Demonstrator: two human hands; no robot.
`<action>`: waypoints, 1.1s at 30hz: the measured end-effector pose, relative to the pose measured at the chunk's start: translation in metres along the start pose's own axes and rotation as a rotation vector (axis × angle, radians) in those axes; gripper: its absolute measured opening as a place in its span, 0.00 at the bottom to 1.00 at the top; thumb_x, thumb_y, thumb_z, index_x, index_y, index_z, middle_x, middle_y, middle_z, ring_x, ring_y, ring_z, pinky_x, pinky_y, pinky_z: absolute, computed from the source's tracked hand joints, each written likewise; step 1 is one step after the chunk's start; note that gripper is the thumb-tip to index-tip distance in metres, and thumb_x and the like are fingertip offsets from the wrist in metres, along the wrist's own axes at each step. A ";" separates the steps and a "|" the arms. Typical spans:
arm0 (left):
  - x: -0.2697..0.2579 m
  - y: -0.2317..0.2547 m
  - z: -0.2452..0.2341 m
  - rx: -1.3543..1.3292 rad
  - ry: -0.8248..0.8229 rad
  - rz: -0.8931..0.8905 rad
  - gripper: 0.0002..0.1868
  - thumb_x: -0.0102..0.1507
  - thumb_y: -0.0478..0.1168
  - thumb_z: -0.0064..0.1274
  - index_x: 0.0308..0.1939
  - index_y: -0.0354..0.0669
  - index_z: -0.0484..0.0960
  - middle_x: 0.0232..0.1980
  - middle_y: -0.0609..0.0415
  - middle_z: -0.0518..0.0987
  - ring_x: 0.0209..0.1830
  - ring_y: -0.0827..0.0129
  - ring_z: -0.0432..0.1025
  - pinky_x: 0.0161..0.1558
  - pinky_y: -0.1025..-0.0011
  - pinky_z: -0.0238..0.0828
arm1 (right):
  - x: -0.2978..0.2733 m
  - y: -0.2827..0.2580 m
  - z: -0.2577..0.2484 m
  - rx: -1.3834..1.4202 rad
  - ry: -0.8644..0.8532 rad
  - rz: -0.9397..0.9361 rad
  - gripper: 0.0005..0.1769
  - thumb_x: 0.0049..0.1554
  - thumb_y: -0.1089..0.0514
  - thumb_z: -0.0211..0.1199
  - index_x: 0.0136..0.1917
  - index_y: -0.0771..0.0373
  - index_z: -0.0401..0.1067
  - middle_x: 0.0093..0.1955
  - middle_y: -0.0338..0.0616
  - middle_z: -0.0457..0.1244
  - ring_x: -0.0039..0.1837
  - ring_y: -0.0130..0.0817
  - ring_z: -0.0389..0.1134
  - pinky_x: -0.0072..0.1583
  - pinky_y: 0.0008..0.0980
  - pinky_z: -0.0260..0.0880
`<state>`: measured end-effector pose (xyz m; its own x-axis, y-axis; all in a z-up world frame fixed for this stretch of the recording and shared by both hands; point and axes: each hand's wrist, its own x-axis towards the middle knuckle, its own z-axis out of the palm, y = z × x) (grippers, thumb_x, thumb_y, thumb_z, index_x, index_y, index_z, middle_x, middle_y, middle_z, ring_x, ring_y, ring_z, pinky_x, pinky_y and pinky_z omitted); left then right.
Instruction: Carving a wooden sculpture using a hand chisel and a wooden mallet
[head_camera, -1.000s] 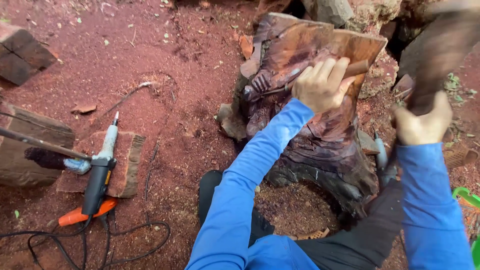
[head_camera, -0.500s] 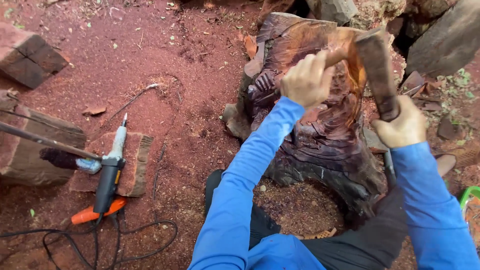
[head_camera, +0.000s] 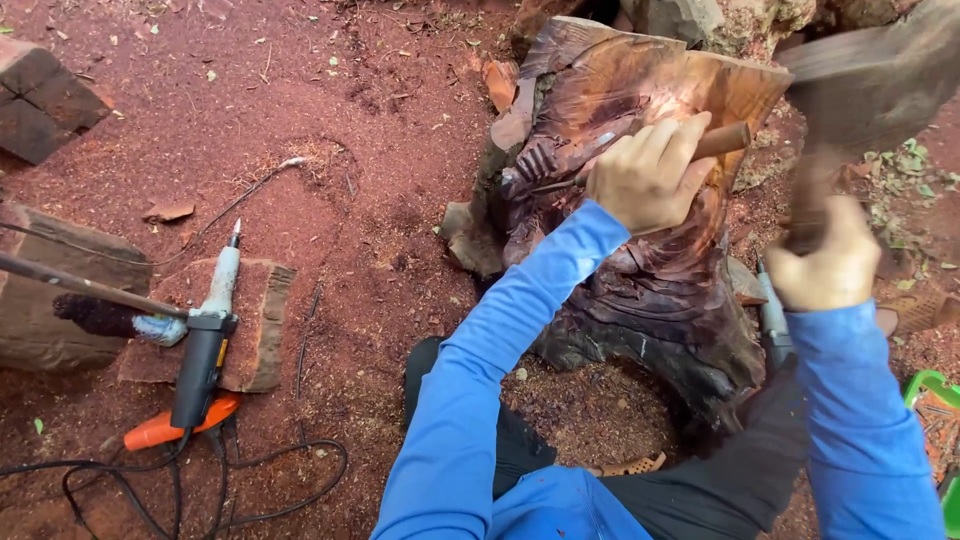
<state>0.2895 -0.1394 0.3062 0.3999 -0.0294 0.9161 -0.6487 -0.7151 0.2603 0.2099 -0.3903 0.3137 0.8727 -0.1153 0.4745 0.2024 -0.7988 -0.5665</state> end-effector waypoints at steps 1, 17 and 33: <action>0.001 -0.002 0.004 0.015 0.027 -0.001 0.24 0.66 0.46 0.51 0.59 0.33 0.75 0.44 0.48 0.80 0.28 0.67 0.72 0.26 0.71 0.68 | -0.001 -0.009 -0.003 -0.172 -0.084 -0.203 0.19 0.51 0.70 0.66 0.56 0.77 0.72 0.43 0.64 0.67 0.39 0.57 0.66 0.44 0.46 0.68; -0.038 0.062 -0.059 0.125 -0.756 -0.126 0.16 0.61 0.40 0.45 0.40 0.27 0.78 0.35 0.38 0.77 0.16 0.59 0.69 0.14 0.62 0.70 | -0.059 0.014 0.005 -0.302 -0.270 -0.034 0.24 0.50 0.58 0.69 0.59 0.67 0.70 0.42 0.65 0.70 0.41 0.67 0.71 0.40 0.56 0.72; -0.389 -0.049 -0.199 0.696 -0.776 -0.990 0.16 0.57 0.55 0.56 0.38 0.51 0.79 0.33 0.46 0.84 0.32 0.40 0.77 0.36 0.48 0.74 | -0.395 0.292 -0.057 0.525 -0.188 0.877 0.12 0.57 0.73 0.67 0.53 0.83 0.72 0.30 0.65 0.63 0.29 0.52 0.64 0.36 0.43 0.65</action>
<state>0.0369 0.0460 -0.0018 0.8834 0.4687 -0.0031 0.4516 -0.8494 0.2731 -0.1006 -0.6111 -0.0007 0.8529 -0.4020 -0.3332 -0.4084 -0.1160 -0.9054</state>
